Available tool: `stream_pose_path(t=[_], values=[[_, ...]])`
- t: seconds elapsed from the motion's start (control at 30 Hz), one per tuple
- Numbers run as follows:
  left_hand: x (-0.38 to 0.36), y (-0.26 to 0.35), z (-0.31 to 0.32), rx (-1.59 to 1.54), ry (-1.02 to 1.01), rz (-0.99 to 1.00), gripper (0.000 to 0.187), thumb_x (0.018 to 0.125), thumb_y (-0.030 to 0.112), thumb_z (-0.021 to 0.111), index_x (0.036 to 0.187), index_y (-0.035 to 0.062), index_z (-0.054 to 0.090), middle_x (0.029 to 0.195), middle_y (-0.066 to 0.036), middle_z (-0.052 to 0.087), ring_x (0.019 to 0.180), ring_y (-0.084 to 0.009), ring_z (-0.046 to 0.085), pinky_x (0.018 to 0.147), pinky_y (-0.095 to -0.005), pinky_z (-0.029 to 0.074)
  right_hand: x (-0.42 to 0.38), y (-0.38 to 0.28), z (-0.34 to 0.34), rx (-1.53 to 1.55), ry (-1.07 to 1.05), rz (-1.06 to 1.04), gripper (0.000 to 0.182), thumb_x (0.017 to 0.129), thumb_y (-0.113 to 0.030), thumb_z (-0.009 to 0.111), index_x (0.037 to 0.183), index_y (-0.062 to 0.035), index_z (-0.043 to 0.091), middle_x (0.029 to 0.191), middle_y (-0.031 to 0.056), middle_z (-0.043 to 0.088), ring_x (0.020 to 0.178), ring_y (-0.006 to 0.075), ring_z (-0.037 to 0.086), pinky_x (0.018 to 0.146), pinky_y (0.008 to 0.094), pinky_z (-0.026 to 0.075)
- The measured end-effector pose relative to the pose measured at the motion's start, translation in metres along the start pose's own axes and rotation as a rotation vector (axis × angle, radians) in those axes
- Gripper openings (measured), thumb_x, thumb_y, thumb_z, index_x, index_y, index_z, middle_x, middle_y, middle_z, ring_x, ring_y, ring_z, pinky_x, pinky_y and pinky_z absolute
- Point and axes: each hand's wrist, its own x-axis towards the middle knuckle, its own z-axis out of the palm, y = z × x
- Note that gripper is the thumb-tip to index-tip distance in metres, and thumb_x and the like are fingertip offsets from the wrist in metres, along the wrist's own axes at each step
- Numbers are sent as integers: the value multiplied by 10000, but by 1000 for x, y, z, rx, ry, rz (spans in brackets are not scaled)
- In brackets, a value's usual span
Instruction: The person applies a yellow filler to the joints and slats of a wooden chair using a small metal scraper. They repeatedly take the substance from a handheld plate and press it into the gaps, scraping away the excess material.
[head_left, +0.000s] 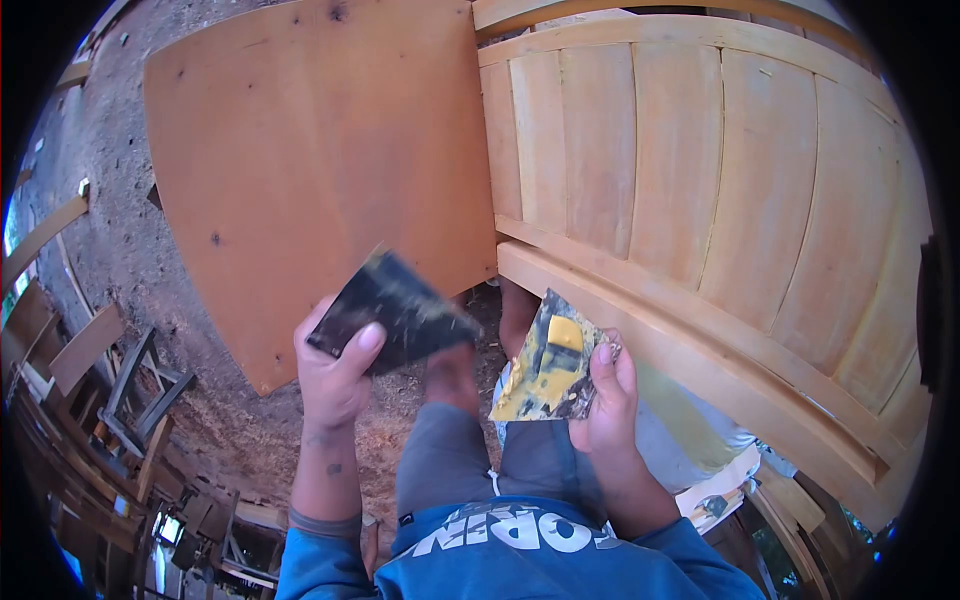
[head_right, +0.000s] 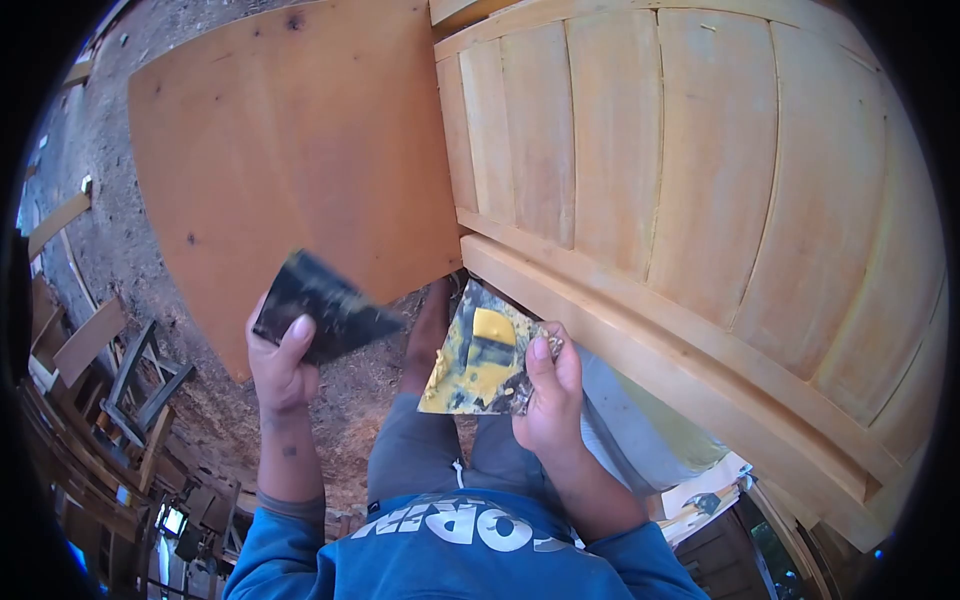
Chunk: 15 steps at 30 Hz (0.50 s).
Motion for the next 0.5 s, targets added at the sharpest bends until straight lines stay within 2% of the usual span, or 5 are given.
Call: stream_pose_path(t=[0.07, 0.1, 0.13, 0.23, 0.5], values=[[34, 8, 28, 521, -125, 156, 347, 852, 25, 608, 1188, -59, 580, 1061, -133, 664, 988, -172, 629, 890, -316, 486, -3, 6, -11, -49, -4, -26, 172, 986, -197, 490, 1014, -31, 454, 948, 63, 577, 870, 96, 568, 825, 272, 476], [52, 7, 40, 818, -236, 263, 398, 854, -37, 562, 1251, -20, 555, 1103, -150, 665, 1006, -185, 644, 882, -306, 487, -4, 7, -17, -74, 7, -17, 171, 986, -196, 490, 1012, -31, 454, 932, 58, 575, 861, 93, 566, 821, 270, 476], [67, -4, 51, 980, -272, 363, 424, 819, -46, 575, 1235, 38, 580, 1093, -162, 656, 976, -260, 662, 850, -329, 509, -6, 9, -21, -102, 14, -8, 170, 986, -195, 490, 1011, -31, 454, 916, 53, 573, 853, 90, 564, 817, 268, 475], [92, -27, 78, 1150, -366, 498, 434, 788, -50, 575, 1202, 76, 605, 1053, -166, 642, 921, -347, 639, 795, -381, 525, -9, 11, -30, -147, 38, 1, 185, 979, -202, 503, 1002, -25, 453, 871, 44, 564, 829, 83, 559, 807, 262, 474], [105, -37, 96, 1222, -365, 473, 452, 751, -41, 568, 1180, 92, 615, 1032, -151, 634, 875, -356, 627, 751, -418, 524, -8, 9, -37, -125, 12, -15, 246, 961, -244, 541, 1014, -24, 445, 933, 71, 583, 863, 99, 572, 822, 270, 481]])
